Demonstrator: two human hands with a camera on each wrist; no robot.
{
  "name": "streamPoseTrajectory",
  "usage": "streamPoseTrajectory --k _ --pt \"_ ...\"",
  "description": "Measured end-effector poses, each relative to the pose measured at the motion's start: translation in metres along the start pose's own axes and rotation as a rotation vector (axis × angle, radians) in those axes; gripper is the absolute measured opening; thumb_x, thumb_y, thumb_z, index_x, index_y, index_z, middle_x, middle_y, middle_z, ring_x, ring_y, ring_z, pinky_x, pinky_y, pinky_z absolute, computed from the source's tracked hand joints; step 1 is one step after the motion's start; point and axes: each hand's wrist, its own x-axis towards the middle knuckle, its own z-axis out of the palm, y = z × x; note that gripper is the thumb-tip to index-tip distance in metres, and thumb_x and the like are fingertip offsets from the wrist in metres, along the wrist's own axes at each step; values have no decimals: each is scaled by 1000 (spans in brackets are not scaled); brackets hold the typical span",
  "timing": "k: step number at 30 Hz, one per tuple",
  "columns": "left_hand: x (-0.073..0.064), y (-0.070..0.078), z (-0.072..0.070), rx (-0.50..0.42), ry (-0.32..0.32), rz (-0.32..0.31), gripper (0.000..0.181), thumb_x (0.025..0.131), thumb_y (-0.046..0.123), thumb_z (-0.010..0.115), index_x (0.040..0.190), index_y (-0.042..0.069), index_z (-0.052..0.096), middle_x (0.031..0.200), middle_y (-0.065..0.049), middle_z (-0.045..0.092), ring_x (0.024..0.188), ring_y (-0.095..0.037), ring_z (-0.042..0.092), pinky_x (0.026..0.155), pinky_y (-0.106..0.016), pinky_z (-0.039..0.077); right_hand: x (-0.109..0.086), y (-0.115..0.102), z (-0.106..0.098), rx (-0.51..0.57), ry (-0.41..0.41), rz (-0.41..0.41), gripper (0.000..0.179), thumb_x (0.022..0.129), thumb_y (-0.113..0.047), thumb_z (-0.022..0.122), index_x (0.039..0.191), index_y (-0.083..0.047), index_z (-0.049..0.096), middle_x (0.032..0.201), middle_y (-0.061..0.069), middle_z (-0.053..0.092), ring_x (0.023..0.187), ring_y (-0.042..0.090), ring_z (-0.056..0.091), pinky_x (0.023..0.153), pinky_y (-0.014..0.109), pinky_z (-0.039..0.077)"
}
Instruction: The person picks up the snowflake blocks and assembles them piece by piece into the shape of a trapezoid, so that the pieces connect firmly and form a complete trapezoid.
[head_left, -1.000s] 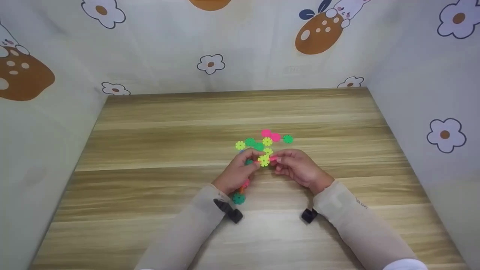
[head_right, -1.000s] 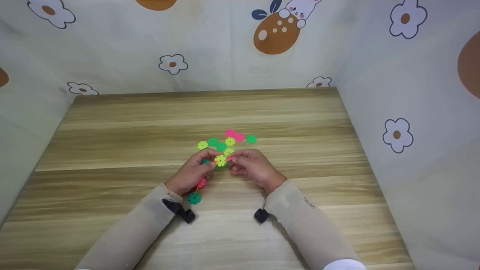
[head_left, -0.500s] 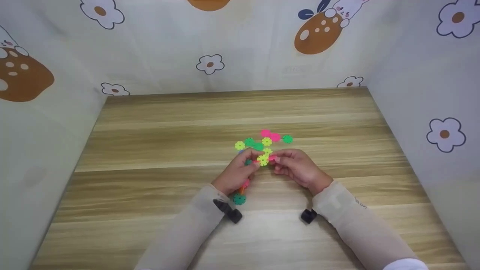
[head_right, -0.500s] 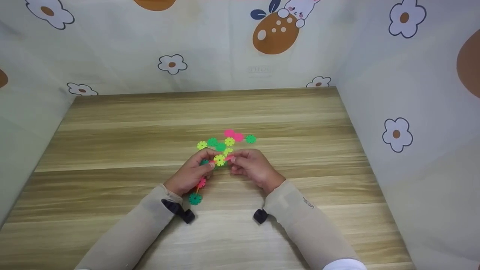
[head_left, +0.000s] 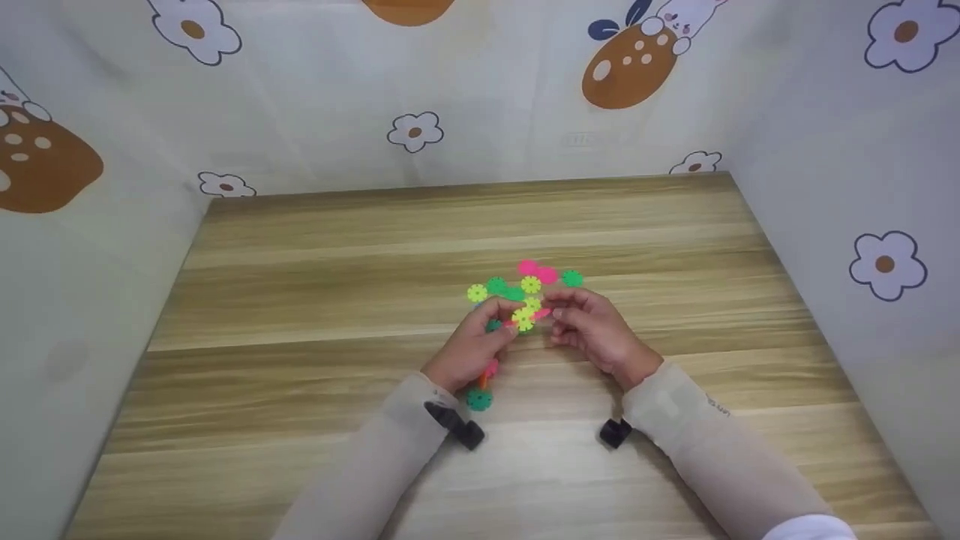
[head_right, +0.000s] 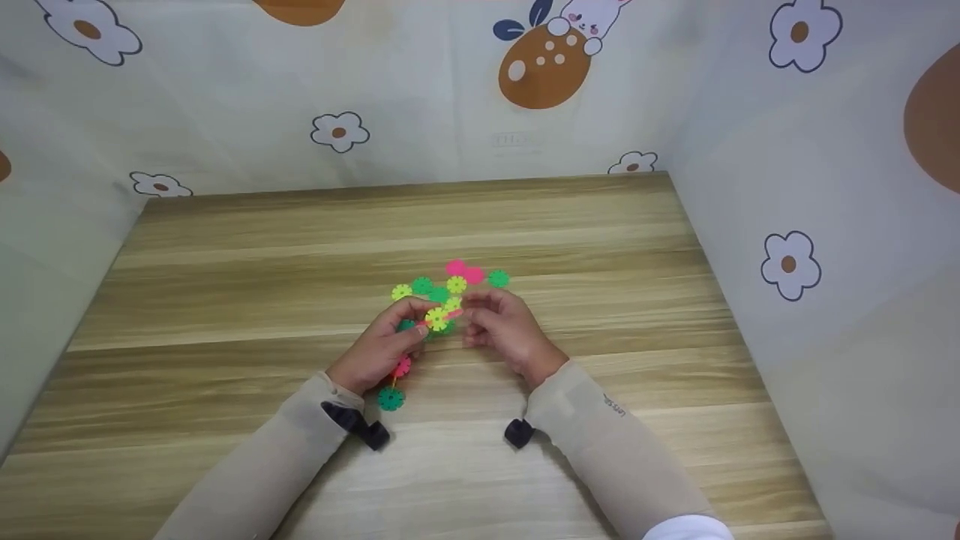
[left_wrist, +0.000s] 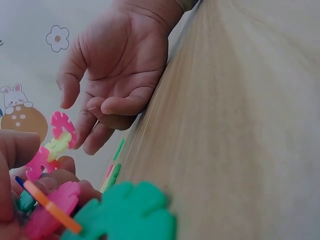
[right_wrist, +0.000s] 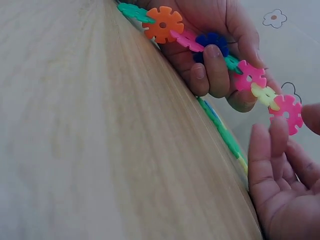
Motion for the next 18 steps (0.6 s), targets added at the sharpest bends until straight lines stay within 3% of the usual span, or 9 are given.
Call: streamPoseTrajectory --k 4,10,14,18 --pt "0 0 0 -34 26 -4 31 108 13 57 138 17 62 104 -3 52 68 -18 49 61 -25 47 4 -4 -8 -9 94 -21 59 96 6 47 155 4 40 145 16 46 77 13 61 71 24 59" --pt "1 0 0 -51 32 -11 33 107 11 58 139 16 62 109 -3 50 69 -16 48 64 -25 47 6 -7 -13 -83 71 34 67 96 6 47 161 4 30 162 19 33 80 12 63 75 24 60" --pt "1 1 0 -59 28 -28 34 107 11 57 140 17 62 107 -3 50 68 -15 47 63 -25 47 6 -6 -12 -122 93 39 57 97 6 47 153 9 41 153 23 45 77 10 61 70 23 59" --pt "0 1 0 -56 27 -28 35 106 11 58 141 15 61 106 -3 51 65 -14 47 62 -24 46 5 -6 -11 -170 126 49 48 100 3 50 147 8 50 123 16 60 71 10 58 63 21 57"
